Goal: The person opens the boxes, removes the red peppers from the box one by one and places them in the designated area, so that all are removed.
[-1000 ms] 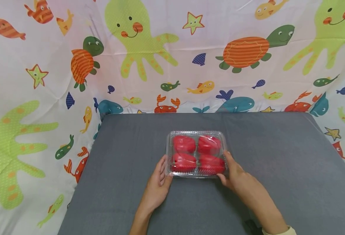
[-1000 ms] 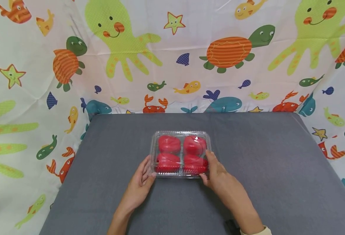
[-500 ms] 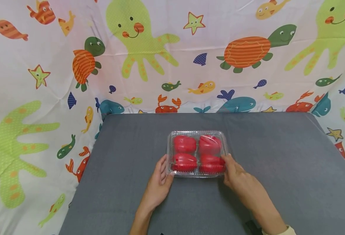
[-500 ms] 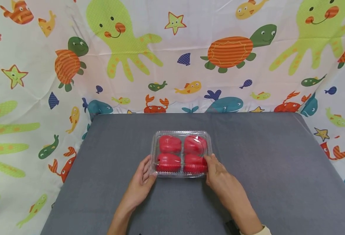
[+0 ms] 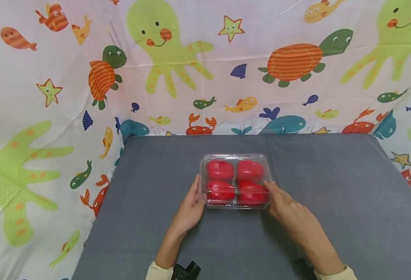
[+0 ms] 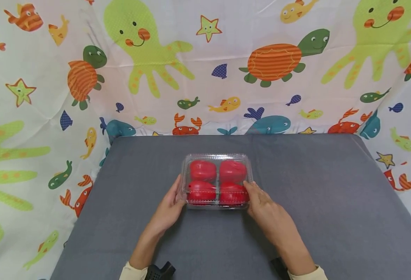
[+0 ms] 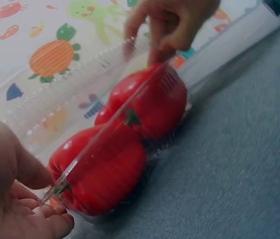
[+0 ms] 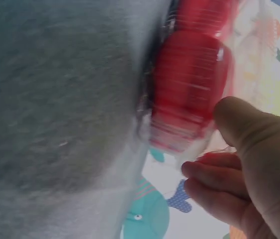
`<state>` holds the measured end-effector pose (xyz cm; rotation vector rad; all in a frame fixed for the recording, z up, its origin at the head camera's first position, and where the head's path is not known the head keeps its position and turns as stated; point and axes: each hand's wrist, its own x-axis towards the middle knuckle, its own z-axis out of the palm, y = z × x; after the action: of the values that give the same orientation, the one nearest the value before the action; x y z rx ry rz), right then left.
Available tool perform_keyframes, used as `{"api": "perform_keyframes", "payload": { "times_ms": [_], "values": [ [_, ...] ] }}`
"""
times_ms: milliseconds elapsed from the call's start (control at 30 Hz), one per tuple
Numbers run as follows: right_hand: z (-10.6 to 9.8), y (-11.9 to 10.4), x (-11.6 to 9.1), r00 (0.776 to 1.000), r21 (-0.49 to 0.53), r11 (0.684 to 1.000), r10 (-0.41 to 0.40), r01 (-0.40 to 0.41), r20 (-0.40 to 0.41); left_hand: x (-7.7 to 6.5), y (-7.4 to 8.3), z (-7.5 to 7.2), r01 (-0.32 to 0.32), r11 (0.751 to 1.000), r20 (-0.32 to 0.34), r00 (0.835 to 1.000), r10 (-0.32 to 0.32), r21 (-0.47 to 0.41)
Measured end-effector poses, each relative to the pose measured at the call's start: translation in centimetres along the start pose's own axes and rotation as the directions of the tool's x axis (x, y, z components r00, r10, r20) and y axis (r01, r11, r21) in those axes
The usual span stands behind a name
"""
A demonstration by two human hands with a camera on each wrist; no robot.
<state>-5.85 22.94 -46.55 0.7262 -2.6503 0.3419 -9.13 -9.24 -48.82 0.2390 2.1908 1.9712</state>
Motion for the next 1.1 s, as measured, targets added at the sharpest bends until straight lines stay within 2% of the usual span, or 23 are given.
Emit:
{"api": "perform_keyframes", "payload": {
  "times_ms": [133, 300, 433, 533, 733, 867, 1000, 1100],
  "values": [
    [-0.8, 0.0, 0.5, 1.0, 0.003, 1.0, 0.007, -0.007, 0.014, 1.0, -0.1, -0.3, -0.022, 1.0, -0.007, 1.0, 0.022, 0.015],
    [-2.0, -0.1, 1.4, 1.0, 0.008, 1.0, 0.018, -0.018, -0.017, 1.9, 0.0, -0.6, -0.016, 1.0, -0.011, 1.0, 0.016, -0.005],
    [-3.0, 0.0, 2.3, 0.997, 0.02, 0.997, 0.076, -0.076, -0.007, 2.4, 0.2, -0.7, -0.016, 1.0, 0.007, 1.0, 0.016, -0.014],
    [-3.7, 0.2, 3.0, 0.993, 0.041, 0.992, 0.116, -0.116, -0.009, 2.7, 0.3, -0.6, -0.041, 0.999, 0.017, 0.999, 0.042, -0.02],
    [-4.7, 1.3, 4.9, 0.987, 0.143, 0.981, 0.144, -0.133, -0.071, 3.1, 0.5, -0.6, -0.061, 0.993, 0.03, 0.997, 0.064, -0.097],
    [-5.0, 2.1, 6.1, 0.98, 0.22, 0.964, 0.174, -0.149, -0.101, 3.2, 0.4, -0.6, -0.044, 0.986, 0.042, 0.998, 0.051, -0.158],
    [-5.0, 2.8, 7.0, 0.975, 0.273, 0.95, 0.187, -0.148, -0.121, 3.1, 0.2, -0.6, -0.009, 0.985, 0.045, 0.999, 0.017, -0.172],
    [-5.1, 3.2, 7.6, 0.971, 0.31, 0.937, 0.206, -0.161, -0.119, 3.2, 0.3, -0.6, -0.011, 0.985, 0.048, 0.999, 0.02, -0.17]
  ]
}}
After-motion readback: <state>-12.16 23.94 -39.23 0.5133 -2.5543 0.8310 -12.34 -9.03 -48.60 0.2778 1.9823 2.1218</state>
